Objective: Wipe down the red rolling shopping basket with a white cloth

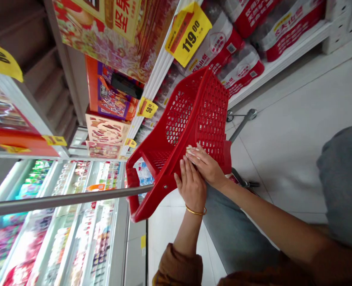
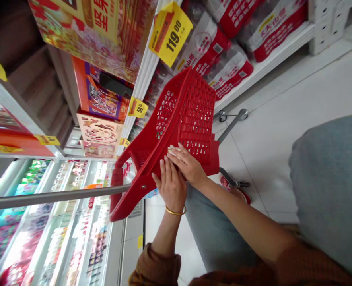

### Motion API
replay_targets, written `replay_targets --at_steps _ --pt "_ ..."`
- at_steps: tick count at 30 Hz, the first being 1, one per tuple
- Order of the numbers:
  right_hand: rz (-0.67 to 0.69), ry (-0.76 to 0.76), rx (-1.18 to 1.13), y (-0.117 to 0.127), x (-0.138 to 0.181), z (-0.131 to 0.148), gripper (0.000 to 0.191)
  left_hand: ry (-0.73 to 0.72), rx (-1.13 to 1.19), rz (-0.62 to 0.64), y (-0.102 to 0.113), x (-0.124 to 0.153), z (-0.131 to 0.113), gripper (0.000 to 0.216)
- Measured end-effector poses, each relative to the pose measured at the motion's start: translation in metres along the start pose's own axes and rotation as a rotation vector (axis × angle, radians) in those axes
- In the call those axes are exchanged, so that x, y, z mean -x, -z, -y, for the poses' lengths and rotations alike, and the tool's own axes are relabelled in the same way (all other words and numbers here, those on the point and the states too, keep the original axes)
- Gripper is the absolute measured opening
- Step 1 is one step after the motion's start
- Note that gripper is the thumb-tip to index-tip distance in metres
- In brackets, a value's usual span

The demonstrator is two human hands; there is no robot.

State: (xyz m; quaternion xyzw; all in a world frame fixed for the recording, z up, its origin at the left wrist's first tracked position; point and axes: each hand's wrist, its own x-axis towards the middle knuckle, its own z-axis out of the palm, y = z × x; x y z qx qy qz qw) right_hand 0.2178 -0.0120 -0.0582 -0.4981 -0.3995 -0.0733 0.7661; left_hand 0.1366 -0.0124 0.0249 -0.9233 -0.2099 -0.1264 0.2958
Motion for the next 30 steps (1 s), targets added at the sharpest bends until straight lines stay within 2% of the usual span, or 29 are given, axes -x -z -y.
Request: replay_targets --at_steps 5,10,13,18,23,30 --pt "0.048 -0.021 0.172 0.010 0.010 0.002 0.047 -0.045 -0.010 -0.017 0.001 -0.002 0.003 0.055" --pt "0.037 -0.067 0.342 0.015 0.023 0.003 0.036 -0.089 -0.006 -0.009 0.000 0.001 0.008 0.054" --pt "-0.010 -0.081 0.322 0.014 0.020 0.004 0.030 -0.113 -0.023 -0.042 0.004 0.001 0.011 0.054" --pt "-0.144 -0.082 0.187 0.009 -0.009 0.016 0.031 -0.066 -0.082 -0.124 0.016 -0.006 0.014 0.057" --pt "-0.117 -0.081 0.155 0.001 -0.027 0.023 0.034 -0.030 -0.107 -0.134 0.018 -0.011 0.013 0.053" --pt "-0.030 0.024 0.150 -0.001 -0.009 0.018 0.028 -0.055 -0.090 -0.124 0.016 -0.013 0.017 0.048"
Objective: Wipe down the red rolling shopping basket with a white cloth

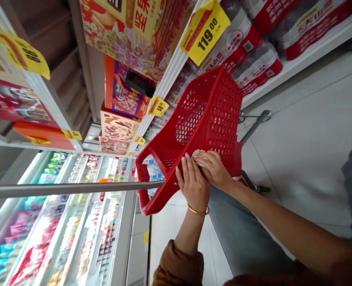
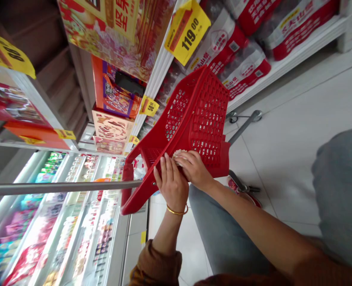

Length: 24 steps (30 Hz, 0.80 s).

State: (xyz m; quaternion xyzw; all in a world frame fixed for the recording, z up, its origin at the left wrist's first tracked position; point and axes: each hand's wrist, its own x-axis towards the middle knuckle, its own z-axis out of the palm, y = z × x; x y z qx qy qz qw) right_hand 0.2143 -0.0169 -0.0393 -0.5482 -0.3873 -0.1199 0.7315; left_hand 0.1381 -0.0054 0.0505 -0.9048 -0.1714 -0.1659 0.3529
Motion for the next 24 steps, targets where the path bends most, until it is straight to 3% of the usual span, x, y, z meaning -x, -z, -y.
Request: replay_targets --at_steps 6,13,19,24 --pt "0.077 0.027 -0.108 0.008 0.003 -0.006 0.024 -0.017 0.022 -0.003 0.004 0.001 0.003 0.048" --pt "-0.088 -0.113 -0.168 0.010 -0.023 0.011 0.026 0.044 -0.014 -0.051 0.017 -0.003 0.005 0.056" --pt "0.034 -0.052 -0.141 0.005 -0.033 0.023 0.031 0.102 0.056 -0.046 0.017 -0.005 0.003 0.053" --pt "0.066 -0.017 -0.280 0.007 -0.031 0.028 0.033 0.091 0.061 -0.120 0.014 0.001 0.008 0.053"
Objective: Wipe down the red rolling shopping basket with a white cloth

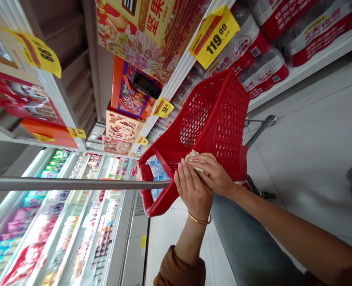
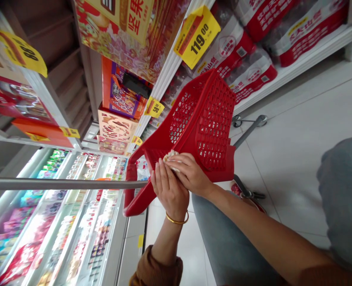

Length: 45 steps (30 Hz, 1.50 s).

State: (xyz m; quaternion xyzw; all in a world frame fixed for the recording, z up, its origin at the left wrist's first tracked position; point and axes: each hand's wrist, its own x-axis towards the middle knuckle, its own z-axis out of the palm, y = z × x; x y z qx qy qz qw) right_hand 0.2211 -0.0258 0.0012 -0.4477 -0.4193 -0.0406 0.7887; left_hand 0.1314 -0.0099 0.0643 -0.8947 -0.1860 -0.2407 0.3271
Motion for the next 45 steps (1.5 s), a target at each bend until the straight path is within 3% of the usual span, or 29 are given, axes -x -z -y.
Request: replay_targets --at_steps 3,8,14,19,26,45 --pt "0.007 0.064 0.003 -0.001 0.001 0.000 0.034 -0.018 -0.009 -0.031 -0.001 0.003 0.003 0.055" --pt "0.005 0.114 0.194 -0.006 0.005 -0.015 0.035 -0.014 -0.028 0.013 -0.003 0.003 0.002 0.059" --pt "-0.107 0.026 0.346 -0.002 0.000 -0.039 0.034 -0.028 -0.033 0.133 -0.009 -0.005 -0.006 0.058" --pt "-0.240 -0.060 0.404 0.004 -0.010 -0.044 0.039 -0.035 0.016 0.204 -0.020 -0.024 -0.018 0.052" --pt "-0.087 -0.034 0.379 0.012 -0.013 -0.043 0.048 -0.042 0.068 0.282 -0.032 -0.037 -0.027 0.054" --pt "-0.245 -0.231 0.415 0.018 0.054 -0.078 0.033 -0.157 0.048 0.330 -0.036 -0.031 -0.020 0.056"
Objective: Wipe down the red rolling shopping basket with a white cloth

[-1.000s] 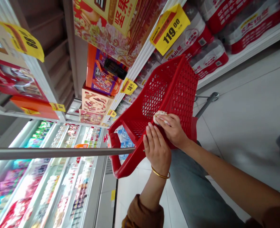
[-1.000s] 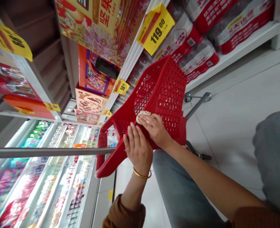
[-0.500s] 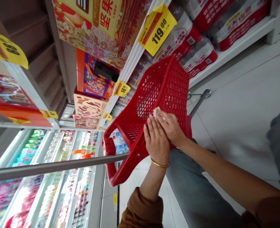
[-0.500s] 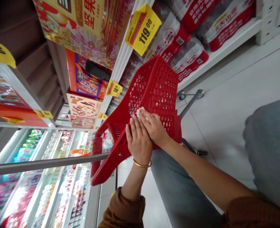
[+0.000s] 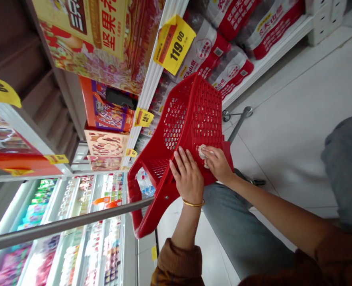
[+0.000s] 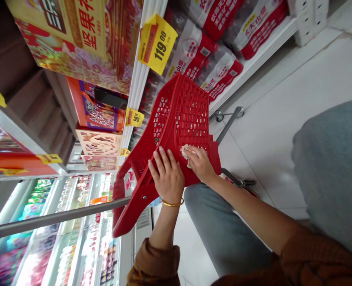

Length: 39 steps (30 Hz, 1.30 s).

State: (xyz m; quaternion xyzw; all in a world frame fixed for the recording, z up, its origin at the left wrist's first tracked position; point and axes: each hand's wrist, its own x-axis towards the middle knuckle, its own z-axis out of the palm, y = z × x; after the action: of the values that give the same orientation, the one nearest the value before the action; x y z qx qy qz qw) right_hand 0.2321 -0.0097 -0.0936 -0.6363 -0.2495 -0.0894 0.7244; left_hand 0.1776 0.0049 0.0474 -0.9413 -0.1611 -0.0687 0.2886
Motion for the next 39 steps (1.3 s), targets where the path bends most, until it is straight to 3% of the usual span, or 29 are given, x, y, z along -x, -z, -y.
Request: replay_targets --at_steps 3,9,14,18,25,28,33,39 --pt "-0.001 -0.008 -0.041 0.006 -0.001 -0.005 0.027 0.000 -0.014 0.000 0.000 0.000 0.000 0.056" --pt "0.172 0.006 -0.040 0.018 -0.032 -0.004 0.024 0.004 -0.057 0.021 0.003 0.000 -0.001 0.054" --pt "-0.079 0.002 -0.124 0.018 -0.053 -0.005 0.034 0.007 -0.061 0.005 0.002 0.000 -0.002 0.054" --pt "-0.059 -0.047 -0.147 0.014 -0.045 -0.001 0.026 0.008 -0.097 0.012 0.003 0.000 -0.002 0.054" --pt "0.075 -0.025 -0.182 -0.014 -0.031 0.011 0.057 0.010 -0.166 0.038 0.003 0.001 -0.002 0.052" --pt "0.040 -0.008 -0.196 -0.023 -0.039 0.005 0.057 0.010 -0.179 0.045 0.004 0.000 -0.002 0.052" --pt "-0.047 -0.013 -0.289 -0.022 -0.045 -0.001 0.039 0.010 -0.186 0.071 0.003 0.000 -0.002 0.053" --pt "-0.088 0.087 -0.289 -0.014 -0.018 0.007 0.049 -0.009 -0.143 0.117 0.003 -0.001 0.000 0.057"
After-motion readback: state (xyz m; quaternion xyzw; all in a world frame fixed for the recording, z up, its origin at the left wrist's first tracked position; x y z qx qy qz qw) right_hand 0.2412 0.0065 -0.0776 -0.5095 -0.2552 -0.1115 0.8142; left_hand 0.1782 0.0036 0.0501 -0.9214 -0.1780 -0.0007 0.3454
